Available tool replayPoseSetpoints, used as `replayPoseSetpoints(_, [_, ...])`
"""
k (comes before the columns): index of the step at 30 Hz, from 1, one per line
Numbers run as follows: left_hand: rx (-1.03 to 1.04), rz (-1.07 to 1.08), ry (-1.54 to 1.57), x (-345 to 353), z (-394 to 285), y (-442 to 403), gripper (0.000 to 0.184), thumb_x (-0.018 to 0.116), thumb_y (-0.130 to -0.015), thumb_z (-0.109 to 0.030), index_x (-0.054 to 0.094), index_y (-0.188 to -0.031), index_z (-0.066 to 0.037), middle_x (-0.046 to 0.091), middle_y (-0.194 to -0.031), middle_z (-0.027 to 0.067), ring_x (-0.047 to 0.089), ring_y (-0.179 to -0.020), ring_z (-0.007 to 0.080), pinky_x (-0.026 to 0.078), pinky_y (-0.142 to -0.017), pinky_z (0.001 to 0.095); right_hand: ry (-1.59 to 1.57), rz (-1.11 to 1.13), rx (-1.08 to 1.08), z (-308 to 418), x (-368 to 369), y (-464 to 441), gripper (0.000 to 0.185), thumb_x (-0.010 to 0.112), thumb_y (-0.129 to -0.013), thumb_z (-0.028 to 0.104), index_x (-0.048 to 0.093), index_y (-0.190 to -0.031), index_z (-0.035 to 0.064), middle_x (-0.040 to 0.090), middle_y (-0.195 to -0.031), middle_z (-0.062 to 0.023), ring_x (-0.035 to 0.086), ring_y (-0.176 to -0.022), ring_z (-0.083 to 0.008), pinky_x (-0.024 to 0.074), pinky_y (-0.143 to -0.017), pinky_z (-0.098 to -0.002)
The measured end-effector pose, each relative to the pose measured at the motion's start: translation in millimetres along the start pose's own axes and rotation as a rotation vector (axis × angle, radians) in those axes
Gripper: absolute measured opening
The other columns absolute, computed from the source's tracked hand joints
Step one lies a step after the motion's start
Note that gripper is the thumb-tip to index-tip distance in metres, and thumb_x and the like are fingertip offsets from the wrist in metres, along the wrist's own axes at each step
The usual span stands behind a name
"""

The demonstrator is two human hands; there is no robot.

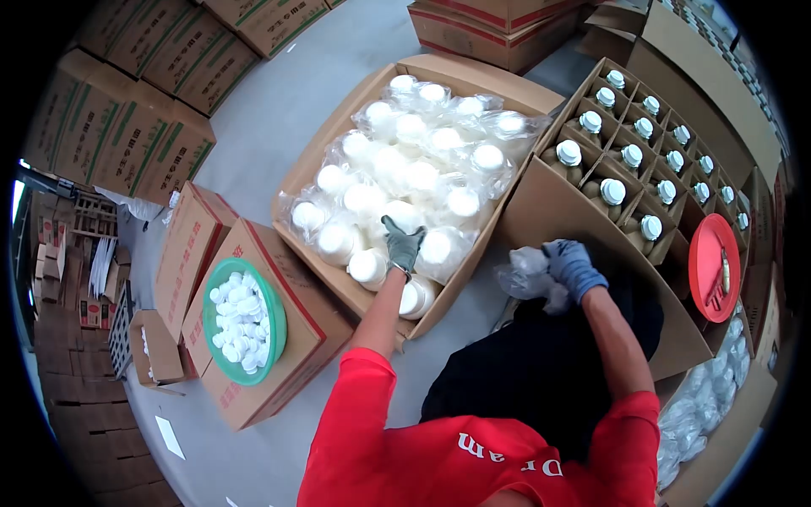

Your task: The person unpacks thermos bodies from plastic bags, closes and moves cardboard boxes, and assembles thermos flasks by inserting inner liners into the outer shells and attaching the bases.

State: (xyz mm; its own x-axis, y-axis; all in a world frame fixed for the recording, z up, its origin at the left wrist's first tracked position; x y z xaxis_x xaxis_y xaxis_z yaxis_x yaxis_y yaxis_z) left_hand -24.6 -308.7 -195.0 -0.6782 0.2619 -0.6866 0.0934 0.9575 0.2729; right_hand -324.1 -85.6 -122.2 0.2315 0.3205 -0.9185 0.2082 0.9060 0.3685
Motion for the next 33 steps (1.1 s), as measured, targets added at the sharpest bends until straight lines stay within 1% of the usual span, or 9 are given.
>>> replayPoseSetpoints(2, [0.307,-0.374,0.027,15.0,29.4,-16.5,0.069,0.070,-0.082,-0.031,0.044,-0.135,0.004,0.064,-0.110,0.0251,0.062,-0.098,0.0383,0.048,-0.089,0.0401,-0.166,0.054,-0.078,24.6,-9.0,3.3,0.033,0.062,-0.075,0.010,0.065,-0.108,0.0117,0.064,-0.115,-0.0148,0.062,-0.106,-0.0321,0.0508,-0.088,-0.0427])
replayPoseSetpoints(5, [0.122,-0.007,0.504,-25.2,-27.6,27.0,0.014,0.061,-0.091,-0.018,0.065,-0.091,-0.005,0.062,-0.075,0.0015,0.056,-0.062,0.0112,0.043,-0.053,0.0282,-0.217,-0.126,-0.195,37.6,-23.9,5.0,0.044,0.069,-0.074,0.012,0.061,-0.117,0.0112,0.055,-0.129,-0.0155,0.056,-0.116,-0.0331,0.0477,-0.095,-0.0410])
replayPoseSetpoints(10, [0.597,0.521,0.576,16.5,-91.1,119.0,0.046,0.068,-0.083,-0.008,0.055,-0.126,-0.001,0.062,-0.113,0.0042,0.059,-0.093,0.0120,0.051,-0.083,0.0281,-1.139,-0.316,-0.548,71.3,-41.4,8.9,0.069,0.076,-0.075,0.031,0.049,-0.135,0.0086,0.053,-0.127,-0.0158,0.053,-0.116,-0.0335,0.0444,-0.096,-0.0398])
replayPoseSetpoints(11, [0.670,0.668,0.575,30.2,-102.1,134.2,0.055,0.069,-0.083,-0.007,0.050,-0.134,-0.002,0.059,-0.119,0.0017,0.057,-0.090,0.0088,0.051,-0.079,0.0263,-0.646,-0.323,-0.567,62.0,-22.2,6.8,0.072,0.079,-0.072,0.033,0.050,-0.131,0.0033,0.052,-0.130,-0.0149,0.053,-0.115,-0.0294,0.0421,-0.097,-0.0385])
replayPoseSetpoints(15, [0.352,1.228,0.485,25.2,-132.6,110.7,0.033,0.068,-0.089,-0.015,0.064,-0.118,0.001,0.068,-0.103,0.0060,0.063,-0.090,0.0114,0.051,-0.080,0.0252,-0.376,0.171,-0.298,32.2,7.3,1.6,0.039,0.069,-0.076,0.031,0.069,-0.101,0.0019,0.069,-0.099,-0.0172,0.067,-0.090,-0.0323,0.0513,-0.084,-0.0404])
replayPoseSetpoints(19, [0.458,-0.038,-0.158,13.8,-136.7,12.5,0.084,0.074,-0.080,-0.046,0.039,-0.141,0.002,0.047,-0.137,0.0264,0.051,-0.123,0.0349,0.044,-0.098,0.0399,0.115,0.384,-0.192,22.2,39.6,3.2,0.030,0.061,-0.080,0.023,0.072,-0.102,0.0056,0.068,-0.108,-0.0192,0.066,-0.099,-0.0343,0.0523,-0.087,-0.0417])
replayPoseSetpoints(23, [0.052,-0.074,-0.042,84.7,-66.5,-76.6,0.140,0.084,-0.059,-0.055,-0.007,-0.151,-0.003,0.006,-0.149,0.0405,0.024,-0.139,0.0474,0.031,-0.110,0.0414,-0.046,0.335,-0.182,29.3,21.9,4.4,0.028,0.058,-0.081,0.019,0.072,-0.104,0.0104,0.069,-0.106,-0.0178,0.067,-0.098,-0.0330,0.0524,-0.087,-0.0419])
replayPoseSetpoints(26, [0.140,-0.140,0.260,86.6,-66.2,-69.7,0.085,0.076,-0.079,-0.030,0.029,-0.145,-0.003,0.059,-0.120,0.0239,0.063,-0.099,0.0328,0.050,-0.087,0.0383,-0.102,0.043,-0.190,22.6,18.7,-5.9,0.028,0.057,-0.084,0.015,0.071,-0.108,0.0167,0.068,-0.108,-0.0172,0.065,-0.100,-0.0335,0.0516,-0.087,-0.0427])
replayPoseSetpoints(33, [0.365,0.399,0.784,32.3,-137.9,69.7,0.022,0.059,-0.089,-0.006,0.065,-0.111,-0.004,0.068,-0.096,0.0019,0.058,-0.071,0.0093,0.052,-0.062,0.0309,-0.221,-0.629,-0.416,40.6,-48.7,-8.9,0.033,0.058,-0.085,0.016,0.061,-0.118,0.0171,0.045,-0.140,-0.0129,0.042,-0.128,-0.0326,0.0315,-0.109,-0.0431])
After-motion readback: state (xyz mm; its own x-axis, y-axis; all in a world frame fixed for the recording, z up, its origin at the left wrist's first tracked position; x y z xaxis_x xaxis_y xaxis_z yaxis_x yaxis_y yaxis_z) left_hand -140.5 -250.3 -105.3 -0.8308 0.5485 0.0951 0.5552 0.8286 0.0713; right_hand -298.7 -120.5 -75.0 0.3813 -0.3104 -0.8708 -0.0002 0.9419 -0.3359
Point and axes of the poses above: each hand's wrist, its own y-axis away from the middle knuckle, its own x-axis out of the palm, z = x × y, the point moved 4 cm from there along -y, towards the middle knuckle
